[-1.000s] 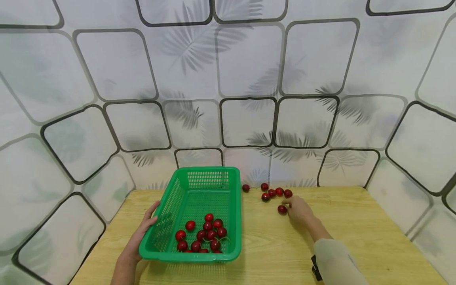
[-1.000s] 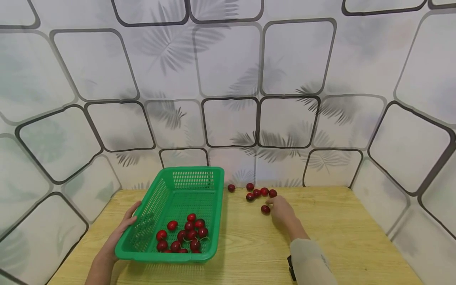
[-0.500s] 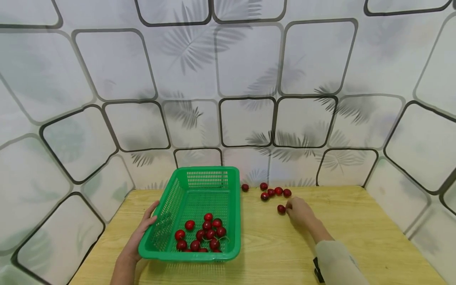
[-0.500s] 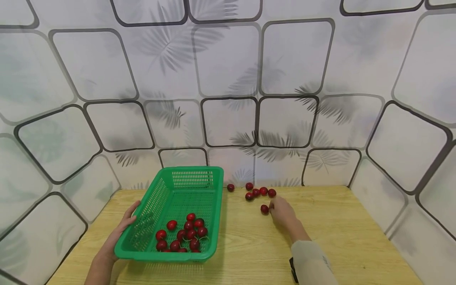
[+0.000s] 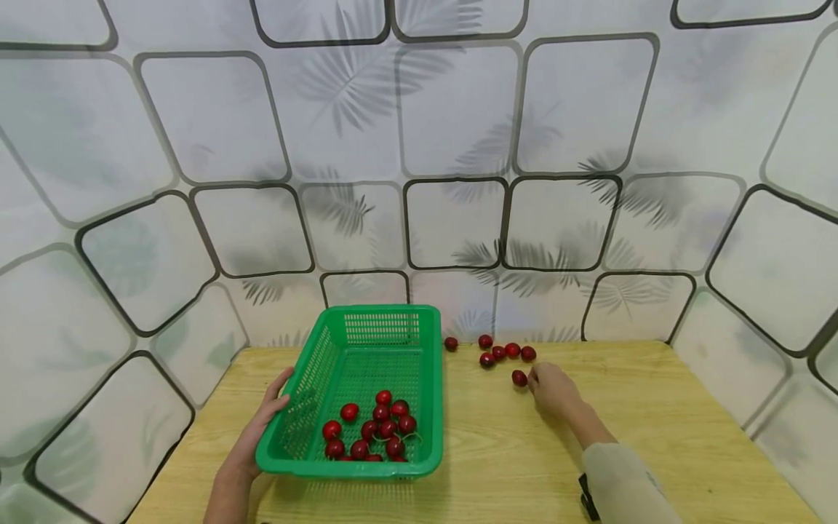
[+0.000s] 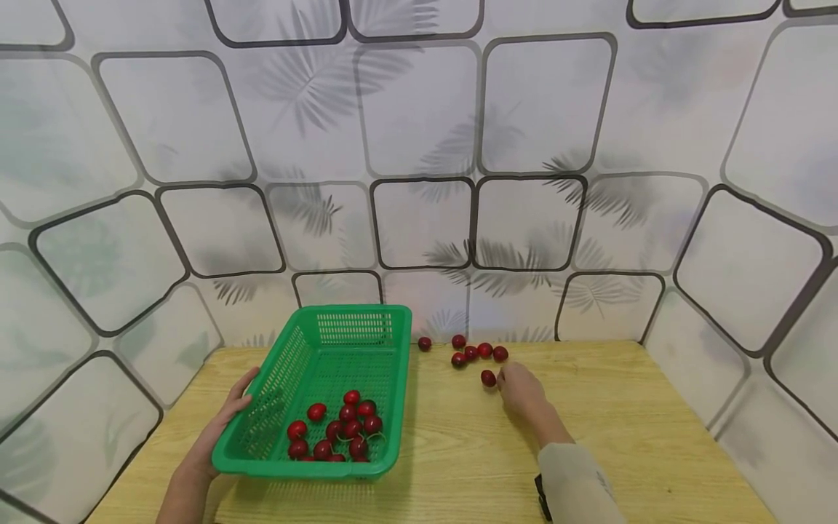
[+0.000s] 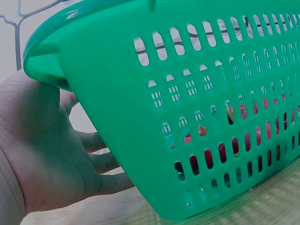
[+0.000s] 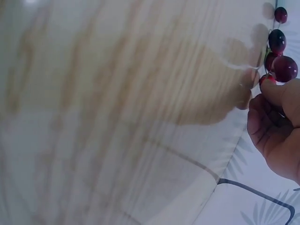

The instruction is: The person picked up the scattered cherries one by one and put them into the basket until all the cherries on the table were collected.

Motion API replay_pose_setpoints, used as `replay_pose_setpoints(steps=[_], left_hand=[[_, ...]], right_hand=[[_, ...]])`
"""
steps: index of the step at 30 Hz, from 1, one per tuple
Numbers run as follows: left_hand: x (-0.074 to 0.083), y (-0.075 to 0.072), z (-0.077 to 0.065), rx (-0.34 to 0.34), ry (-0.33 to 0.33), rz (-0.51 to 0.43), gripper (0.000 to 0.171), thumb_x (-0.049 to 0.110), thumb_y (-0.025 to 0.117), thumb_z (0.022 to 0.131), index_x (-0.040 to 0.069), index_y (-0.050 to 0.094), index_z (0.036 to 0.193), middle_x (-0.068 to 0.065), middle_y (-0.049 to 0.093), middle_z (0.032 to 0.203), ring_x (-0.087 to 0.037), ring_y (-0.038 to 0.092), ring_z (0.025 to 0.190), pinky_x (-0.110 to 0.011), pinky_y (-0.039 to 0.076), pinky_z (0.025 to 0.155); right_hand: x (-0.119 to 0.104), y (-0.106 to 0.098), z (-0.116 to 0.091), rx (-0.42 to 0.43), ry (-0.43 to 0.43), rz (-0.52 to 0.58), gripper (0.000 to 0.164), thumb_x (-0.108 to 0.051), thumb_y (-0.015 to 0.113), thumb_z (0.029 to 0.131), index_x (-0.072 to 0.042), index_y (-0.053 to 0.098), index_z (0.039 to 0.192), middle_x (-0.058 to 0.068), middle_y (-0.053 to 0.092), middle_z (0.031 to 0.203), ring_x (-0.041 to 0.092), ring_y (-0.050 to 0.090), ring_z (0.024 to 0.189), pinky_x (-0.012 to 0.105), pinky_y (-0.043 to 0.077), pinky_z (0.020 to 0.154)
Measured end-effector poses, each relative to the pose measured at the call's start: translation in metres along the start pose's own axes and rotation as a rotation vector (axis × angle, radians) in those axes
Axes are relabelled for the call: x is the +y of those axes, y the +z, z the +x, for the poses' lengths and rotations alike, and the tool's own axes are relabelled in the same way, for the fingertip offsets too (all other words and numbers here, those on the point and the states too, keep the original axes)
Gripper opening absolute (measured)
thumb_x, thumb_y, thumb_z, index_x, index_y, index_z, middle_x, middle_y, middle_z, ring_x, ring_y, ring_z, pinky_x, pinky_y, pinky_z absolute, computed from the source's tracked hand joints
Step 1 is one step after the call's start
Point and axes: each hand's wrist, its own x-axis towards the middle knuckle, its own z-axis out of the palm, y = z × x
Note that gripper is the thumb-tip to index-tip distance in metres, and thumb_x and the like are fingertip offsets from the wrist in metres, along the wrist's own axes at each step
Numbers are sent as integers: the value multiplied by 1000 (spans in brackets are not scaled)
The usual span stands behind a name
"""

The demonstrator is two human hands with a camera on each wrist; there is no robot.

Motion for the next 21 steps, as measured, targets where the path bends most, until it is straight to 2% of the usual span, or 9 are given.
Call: replay_pose_setpoints(steps=[3,9,15,18,21], left_hand=[[0,0,0,-5,2,-3,58,34,33,109,31,4,159,-6,15,150,-22,49,115,-36,50,87],[0,0,-1,-20,7,5,59,34,32,109,30,1,159,-6,14,151,-22,49,116,-37,51,88],[-2,-3,0,-50,35,3,57,34,31,109,31,4,159,-4,20,146,-20,52,114,-36,51,87],[-2,-3,0,-64,52,13,56,33,30,110,30,4,159,-4,22,144,-19,53,111,-36,52,86],[-2,-3,0,-50,37,7,57,34,32,109,31,4,159,-4,22,144,-20,52,111,-36,52,86]], right_hand=[[-3,-2,2,17,-33,-3,19,-2,57,95,-3,62,77,4,58,70,16,51,63,35,46,60],[-16,-6,8,57,-110,5,31,-1,59,96,-6,49,67,2,42,61,14,35,58,31,33,58],[-34,-12,9,112,-176,40,23,2,60,95,0,59,72,3,50,65,15,39,61,32,36,60],[-46,-14,9,133,-216,53,25,2,60,95,-2,56,70,3,47,65,15,38,61,31,35,60],[-59,-16,8,151,-253,68,25,1,61,95,-4,54,71,3,47,66,14,38,60,29,34,58]])
